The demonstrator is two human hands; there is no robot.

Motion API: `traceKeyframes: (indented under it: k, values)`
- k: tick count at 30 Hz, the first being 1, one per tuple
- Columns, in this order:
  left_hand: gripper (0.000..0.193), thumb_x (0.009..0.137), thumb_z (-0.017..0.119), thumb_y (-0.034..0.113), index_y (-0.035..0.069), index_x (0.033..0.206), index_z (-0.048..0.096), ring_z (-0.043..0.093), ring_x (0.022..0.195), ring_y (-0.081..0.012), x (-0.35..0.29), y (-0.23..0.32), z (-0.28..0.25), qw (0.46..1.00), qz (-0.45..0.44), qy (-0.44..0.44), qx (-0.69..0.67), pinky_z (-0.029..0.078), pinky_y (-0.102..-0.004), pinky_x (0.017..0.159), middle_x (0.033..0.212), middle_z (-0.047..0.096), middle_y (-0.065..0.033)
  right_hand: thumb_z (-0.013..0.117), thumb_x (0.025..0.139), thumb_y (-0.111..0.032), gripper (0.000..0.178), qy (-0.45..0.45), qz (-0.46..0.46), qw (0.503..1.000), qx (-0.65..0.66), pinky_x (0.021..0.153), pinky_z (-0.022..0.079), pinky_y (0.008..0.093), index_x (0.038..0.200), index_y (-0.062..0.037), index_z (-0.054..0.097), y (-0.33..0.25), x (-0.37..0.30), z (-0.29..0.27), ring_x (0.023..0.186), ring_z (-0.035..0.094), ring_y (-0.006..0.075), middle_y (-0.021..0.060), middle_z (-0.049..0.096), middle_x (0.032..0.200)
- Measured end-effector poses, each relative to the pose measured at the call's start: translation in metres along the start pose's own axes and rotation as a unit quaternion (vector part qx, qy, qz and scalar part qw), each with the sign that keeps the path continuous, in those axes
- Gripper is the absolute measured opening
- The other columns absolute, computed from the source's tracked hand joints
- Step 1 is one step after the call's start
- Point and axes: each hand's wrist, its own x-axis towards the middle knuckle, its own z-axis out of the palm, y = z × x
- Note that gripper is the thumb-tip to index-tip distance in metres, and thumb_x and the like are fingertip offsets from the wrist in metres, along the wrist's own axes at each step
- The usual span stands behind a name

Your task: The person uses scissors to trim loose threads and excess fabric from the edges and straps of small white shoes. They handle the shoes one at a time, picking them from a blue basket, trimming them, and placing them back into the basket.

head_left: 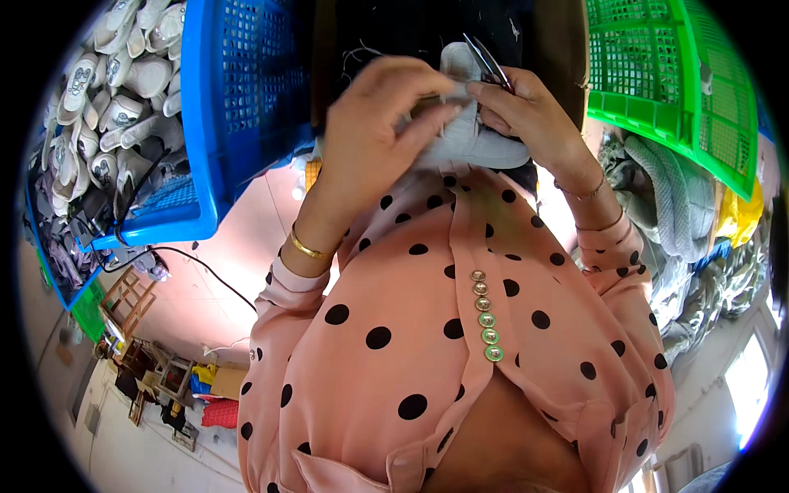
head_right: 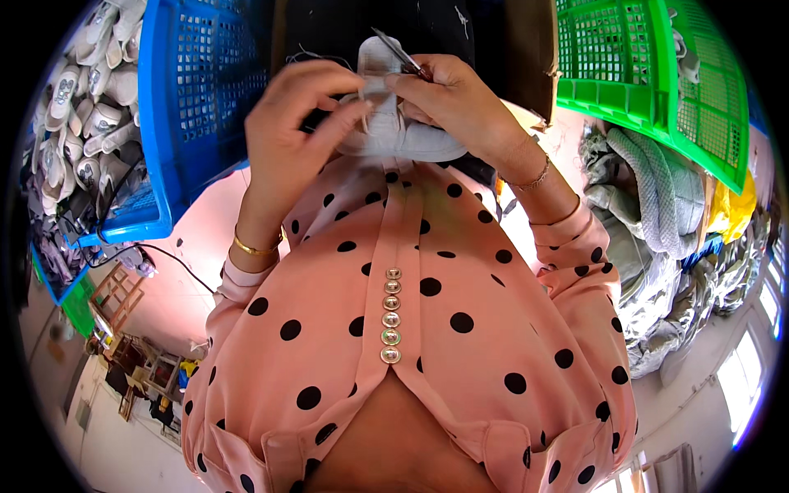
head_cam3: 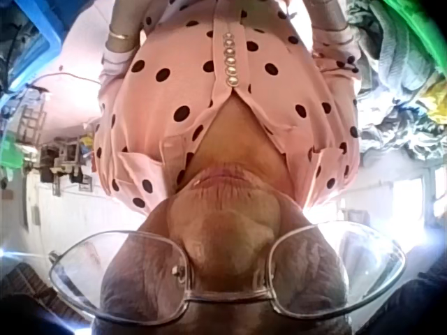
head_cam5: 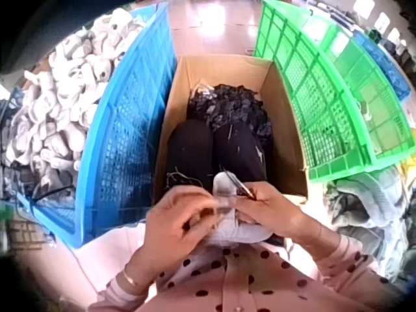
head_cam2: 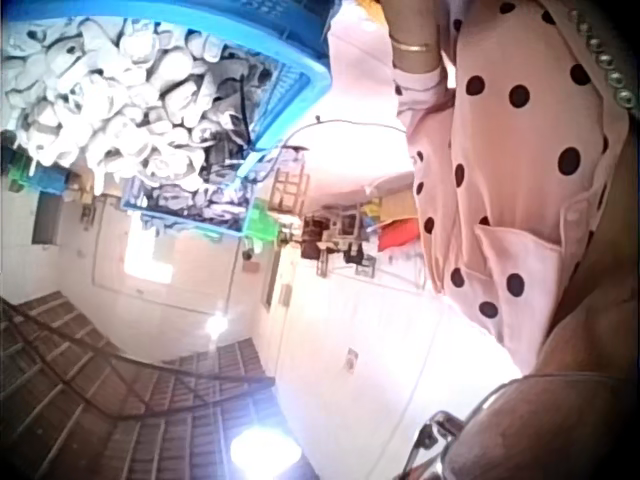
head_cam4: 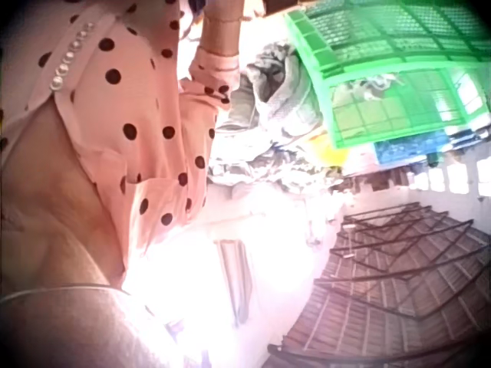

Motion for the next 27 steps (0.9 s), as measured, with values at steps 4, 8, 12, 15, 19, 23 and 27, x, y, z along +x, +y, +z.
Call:
traceKeyframes:
  k: [4, 8, 12, 15, 19, 23, 27]
  values:
    - [0.018, 0.079, 0.075, 0.004, 0.005, 0.096, 0.071, 0.064, 0.079, -0.0155, -0.025, -0.005, 0.016, 0.994, 0.011, -0.064, 0.087, 0.053, -0.0255, 0.069, 0.099, 0.064, -0.0055, 0.057, 0.094, -0.018, 0.024, 0.014, 0.088, 0.988, 0.123, 0.044, 0.022, 0.0203, 0.073, -0.0079, 0.052, 0.038, 0.004, -0.005, 0.049, 0.029, 0.0013, -0.0077, 0.038, 0.057]
    - [0.020, 0.075, 0.070, 0.002, 0.001, 0.095, 0.067, 0.063, 0.085, -0.0211, -0.029, -0.023, 0.031, 0.980, 0.100, -0.087, 0.149, 0.054, -0.0278, 0.070, 0.099, 0.062, -0.0066, 0.057, 0.093, -0.019, 0.024, 0.018, 0.131, 0.979, 0.156, 0.042, 0.021, 0.0200, 0.072, -0.0102, 0.050, 0.062, 0.011, -0.009, 0.047, 0.030, 0.0010, -0.0074, 0.040, 0.057]
    - [0.021, 0.075, 0.067, 0.002, 0.001, 0.096, 0.063, 0.063, 0.085, -0.0232, -0.022, -0.029, 0.032, 0.959, 0.143, -0.122, 0.211, 0.054, -0.0300, 0.070, 0.097, 0.062, -0.0072, 0.057, 0.093, -0.018, 0.021, 0.037, 0.112, 0.983, 0.139, 0.042, 0.022, 0.0192, 0.076, -0.0089, 0.051, 0.066, 0.016, -0.009, 0.047, 0.032, 0.0010, -0.0070, 0.042, 0.059]
    - [0.017, 0.080, 0.066, 0.004, 0.002, 0.096, 0.061, 0.063, 0.082, -0.0251, -0.021, -0.033, 0.033, 0.964, 0.121, -0.129, 0.199, 0.053, -0.0313, 0.071, 0.096, 0.061, -0.0081, 0.057, 0.094, -0.017, 0.019, 0.041, 0.107, 0.985, 0.127, 0.043, 0.024, 0.0187, 0.078, -0.0083, 0.052, 0.066, 0.016, -0.009, 0.049, 0.033, 0.0011, -0.0065, 0.043, 0.062]
    - [0.011, 0.089, 0.062, 0.007, 0.001, 0.097, 0.059, 0.063, 0.079, -0.0246, -0.027, -0.038, 0.039, 0.991, -0.052, -0.108, 0.056, 0.052, -0.0297, 0.073, 0.096, 0.062, -0.0095, 0.057, 0.094, -0.017, 0.018, 0.041, 0.084, 0.988, 0.126, 0.044, 0.026, 0.0183, 0.080, -0.0076, 0.052, 0.068, 0.017, -0.010, 0.051, 0.035, 0.0012, -0.0058, 0.044, 0.064]
    - [0.008, 0.093, 0.059, 0.009, 0.001, 0.095, 0.058, 0.064, 0.078, -0.0251, -0.033, -0.045, 0.044, 0.984, -0.151, -0.062, -0.074, 0.051, -0.0301, 0.072, 0.094, 0.063, -0.0117, 0.057, 0.096, -0.020, 0.022, 0.047, 0.069, 0.992, 0.098, 0.045, 0.028, 0.0192, 0.081, -0.0051, 0.052, 0.066, 0.018, -0.009, 0.052, 0.035, 0.0016, -0.0057, 0.043, 0.064]
    - [0.012, 0.097, 0.056, 0.010, -0.002, 0.099, 0.057, 0.059, 0.081, -0.0116, -0.032, -0.048, 0.041, 0.973, -0.186, -0.081, -0.111, 0.048, -0.0243, 0.076, 0.094, 0.065, -0.0064, 0.059, 0.095, -0.033, 0.034, 0.122, -0.074, 0.980, -0.138, 0.045, 0.037, 0.0255, 0.080, -0.0037, 0.052, 0.075, 0.018, -0.013, 0.048, 0.048, 0.0122, 0.0028, 0.050, 0.057]
